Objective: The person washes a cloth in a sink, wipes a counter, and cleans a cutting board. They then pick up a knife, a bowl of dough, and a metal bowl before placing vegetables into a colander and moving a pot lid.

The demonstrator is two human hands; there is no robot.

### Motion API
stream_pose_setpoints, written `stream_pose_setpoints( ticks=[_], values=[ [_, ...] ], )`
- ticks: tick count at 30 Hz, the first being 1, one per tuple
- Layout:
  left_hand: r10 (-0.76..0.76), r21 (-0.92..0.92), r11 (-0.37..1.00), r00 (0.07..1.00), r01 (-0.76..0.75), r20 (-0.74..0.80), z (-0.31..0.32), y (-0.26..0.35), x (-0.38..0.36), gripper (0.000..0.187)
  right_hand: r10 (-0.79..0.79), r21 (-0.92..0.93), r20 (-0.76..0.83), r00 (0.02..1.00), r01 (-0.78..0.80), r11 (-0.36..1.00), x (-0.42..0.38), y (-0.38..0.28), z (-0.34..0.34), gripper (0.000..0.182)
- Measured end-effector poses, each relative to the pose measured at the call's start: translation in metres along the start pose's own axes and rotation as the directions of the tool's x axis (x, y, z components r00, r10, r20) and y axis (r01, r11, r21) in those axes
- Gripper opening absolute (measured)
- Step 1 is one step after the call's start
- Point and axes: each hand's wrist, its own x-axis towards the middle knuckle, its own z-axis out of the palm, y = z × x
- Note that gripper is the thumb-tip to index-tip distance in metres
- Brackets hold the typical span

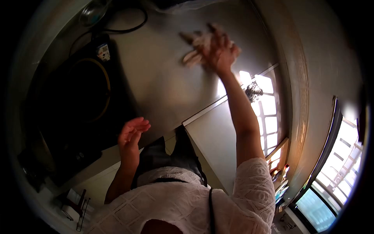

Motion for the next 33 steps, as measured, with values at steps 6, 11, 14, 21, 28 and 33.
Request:
stream_pose_setpoints(
  ticks=[6,11,14,21,28,33],
  values=[
    [0.009,0.051,0.999,0.995,-0.004,-0.101,-0.021,-0.002,-0.008,0.028,0.589,0.045,0.112,0.801,-0.596,0.802,0.023,0.074,-0.003,0.049],
    [0.05,0.115,0.991,0.99,-0.066,0.131,0.018,0.016,0.011,0.027,-0.208,0.246,0.072,0.975,0.185,0.952,-0.094,-0.103,-0.049,0.046],
    [0.143,0.112,0.977,0.943,-0.183,0.299,0.043,0.024,0.015,0.025,-0.387,0.508,0.124,0.914,0.277,0.816,-0.177,-0.117,-0.079,0.045],
    [0.106,0.253,0.94,0.901,-0.229,0.422,0.088,0.003,0.027,0.025,0.614,0.171,0.04,0.788,-0.611,0.773,-0.252,-0.035,-0.107,0.05],
    [0.308,0.518,0.389,0.637,-0.762,0.706,0.155,-0.03,0.054,0.039,0.413,0.599,0.075,0.908,-0.372,0.709,-0.159,-0.052,-0.096,0.038],
    [0.183,0.663,-0.294,0.641,-0.688,0.746,0.157,-0.088,0.073,0.05,0.622,0.077,0.066,0.781,-0.625,0.777,-0.148,0.061,-0.046,0.033]
  ],
)
